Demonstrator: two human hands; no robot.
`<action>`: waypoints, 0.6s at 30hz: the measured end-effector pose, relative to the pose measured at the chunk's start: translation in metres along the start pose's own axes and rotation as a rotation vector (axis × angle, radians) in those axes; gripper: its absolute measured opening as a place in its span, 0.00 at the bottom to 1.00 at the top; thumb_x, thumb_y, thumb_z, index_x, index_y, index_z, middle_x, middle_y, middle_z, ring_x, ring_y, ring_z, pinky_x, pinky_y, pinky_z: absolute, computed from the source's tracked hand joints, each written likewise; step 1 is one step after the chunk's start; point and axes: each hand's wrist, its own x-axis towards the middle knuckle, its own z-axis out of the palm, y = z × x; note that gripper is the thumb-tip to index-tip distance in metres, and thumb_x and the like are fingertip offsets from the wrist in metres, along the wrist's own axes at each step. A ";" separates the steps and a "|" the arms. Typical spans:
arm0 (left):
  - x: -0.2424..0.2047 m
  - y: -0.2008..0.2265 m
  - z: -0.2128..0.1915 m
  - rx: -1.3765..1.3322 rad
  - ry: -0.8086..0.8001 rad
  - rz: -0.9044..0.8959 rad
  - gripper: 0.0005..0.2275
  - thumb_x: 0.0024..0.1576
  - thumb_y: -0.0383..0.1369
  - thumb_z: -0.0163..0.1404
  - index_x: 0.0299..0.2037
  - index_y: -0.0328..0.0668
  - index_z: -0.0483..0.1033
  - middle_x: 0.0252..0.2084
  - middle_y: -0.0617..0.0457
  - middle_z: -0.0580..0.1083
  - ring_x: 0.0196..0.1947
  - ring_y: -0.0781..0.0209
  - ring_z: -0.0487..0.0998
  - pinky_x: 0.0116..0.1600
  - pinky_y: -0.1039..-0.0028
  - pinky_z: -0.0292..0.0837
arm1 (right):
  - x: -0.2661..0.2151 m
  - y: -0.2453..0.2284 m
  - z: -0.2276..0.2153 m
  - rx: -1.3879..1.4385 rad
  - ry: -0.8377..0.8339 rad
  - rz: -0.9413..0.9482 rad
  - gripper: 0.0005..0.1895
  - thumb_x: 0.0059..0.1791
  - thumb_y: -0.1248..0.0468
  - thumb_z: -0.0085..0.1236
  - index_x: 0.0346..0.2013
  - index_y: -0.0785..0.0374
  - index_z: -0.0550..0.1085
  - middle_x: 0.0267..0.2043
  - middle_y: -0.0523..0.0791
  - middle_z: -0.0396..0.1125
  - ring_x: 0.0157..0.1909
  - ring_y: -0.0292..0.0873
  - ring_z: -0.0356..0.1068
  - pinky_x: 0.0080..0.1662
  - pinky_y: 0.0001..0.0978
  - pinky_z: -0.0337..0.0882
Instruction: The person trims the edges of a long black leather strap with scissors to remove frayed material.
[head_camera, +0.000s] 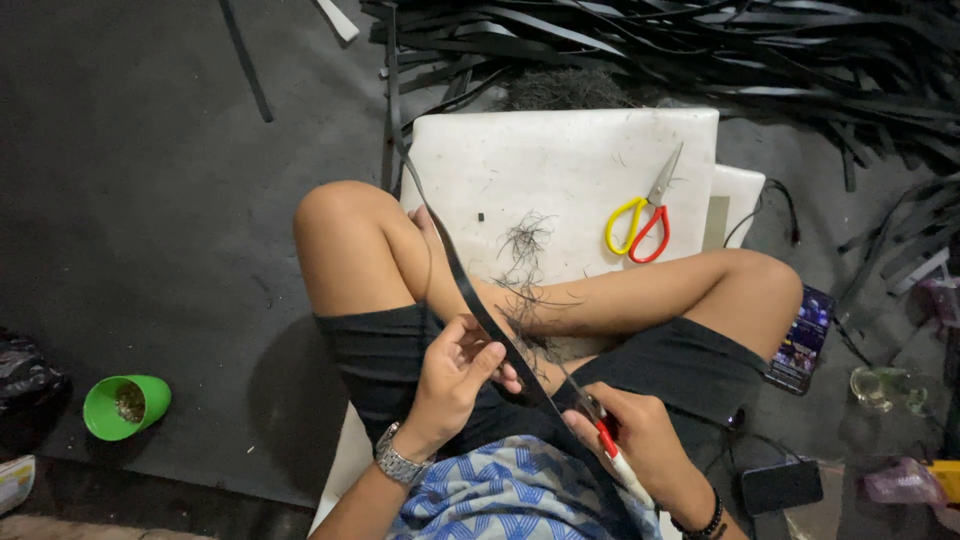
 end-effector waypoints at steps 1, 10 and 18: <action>-0.001 0.000 0.002 -0.001 -0.006 -0.003 0.09 0.62 0.23 0.48 0.51 0.28 0.66 0.36 0.44 0.73 0.31 0.60 0.77 0.38 0.71 0.81 | 0.000 -0.007 -0.004 -0.001 0.005 0.004 0.06 0.42 0.61 0.67 0.29 0.60 0.79 0.15 0.41 0.69 0.14 0.36 0.58 0.21 0.27 0.61; -0.010 -0.005 0.019 0.121 -0.015 0.017 0.08 0.63 0.25 0.47 0.48 0.30 0.65 0.39 0.43 0.73 0.33 0.58 0.80 0.40 0.70 0.85 | 0.000 -0.003 0.007 -0.280 -0.024 -0.213 0.10 0.47 0.53 0.55 0.36 0.55 0.75 0.22 0.41 0.70 0.19 0.44 0.65 0.27 0.35 0.64; -0.014 -0.012 0.017 0.060 -0.017 -0.018 0.07 0.63 0.23 0.46 0.49 0.31 0.65 0.41 0.42 0.74 0.35 0.57 0.80 0.42 0.69 0.85 | -0.005 -0.013 0.002 -0.170 0.028 -0.202 0.06 0.45 0.61 0.59 0.25 0.56 0.73 0.16 0.39 0.67 0.12 0.40 0.59 0.20 0.31 0.60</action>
